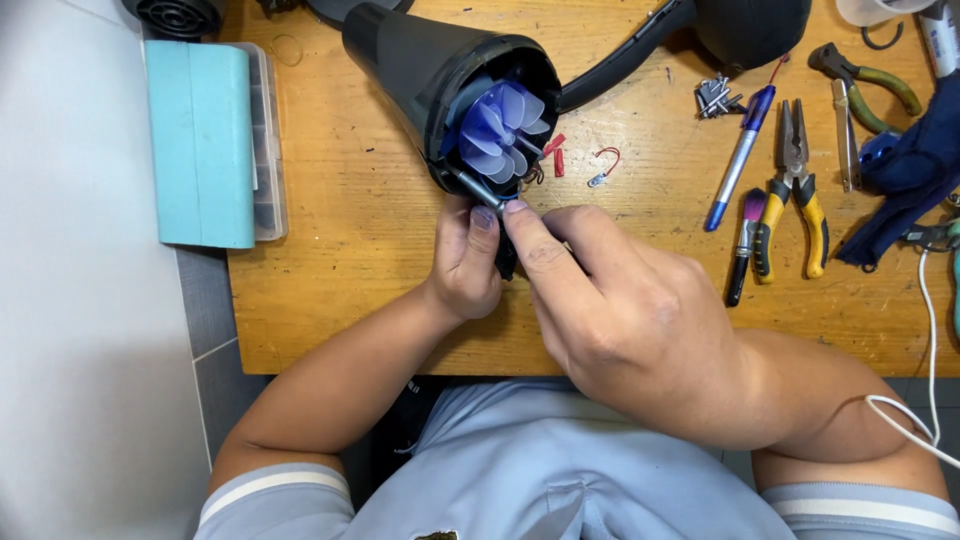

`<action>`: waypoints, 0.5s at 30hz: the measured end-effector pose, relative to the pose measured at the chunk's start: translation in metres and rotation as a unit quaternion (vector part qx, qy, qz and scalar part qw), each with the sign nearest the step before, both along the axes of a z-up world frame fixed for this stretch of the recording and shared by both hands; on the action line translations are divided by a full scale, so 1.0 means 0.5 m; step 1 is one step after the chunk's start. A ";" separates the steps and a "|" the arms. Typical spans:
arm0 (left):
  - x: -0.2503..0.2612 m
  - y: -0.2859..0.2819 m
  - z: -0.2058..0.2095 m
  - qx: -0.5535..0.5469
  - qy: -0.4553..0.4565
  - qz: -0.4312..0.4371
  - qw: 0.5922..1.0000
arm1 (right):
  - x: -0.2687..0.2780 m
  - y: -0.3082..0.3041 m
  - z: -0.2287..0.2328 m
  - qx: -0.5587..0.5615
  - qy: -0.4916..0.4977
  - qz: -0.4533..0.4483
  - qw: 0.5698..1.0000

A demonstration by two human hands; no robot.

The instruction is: Disassembling a hair dryer to remove and inspect internal components like the fan and motor assembly.

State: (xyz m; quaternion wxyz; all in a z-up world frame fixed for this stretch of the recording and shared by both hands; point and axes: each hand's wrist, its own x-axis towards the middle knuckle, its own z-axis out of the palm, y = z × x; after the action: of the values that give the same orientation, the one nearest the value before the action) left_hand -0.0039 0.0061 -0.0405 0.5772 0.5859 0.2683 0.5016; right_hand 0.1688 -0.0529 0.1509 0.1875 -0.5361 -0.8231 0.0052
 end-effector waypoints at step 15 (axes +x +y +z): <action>-0.001 0.006 0.086 0.018 0.256 0.026 0.966 | 0.049 0.016 0.021 -0.106 0.102 -0.032 0.989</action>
State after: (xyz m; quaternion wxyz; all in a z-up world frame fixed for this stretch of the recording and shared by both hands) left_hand -0.0042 0.0089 0.0027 0.4655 0.6979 0.4136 0.3539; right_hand 0.1934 -0.0449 0.1614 0.2125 -0.5759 -0.7767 0.1408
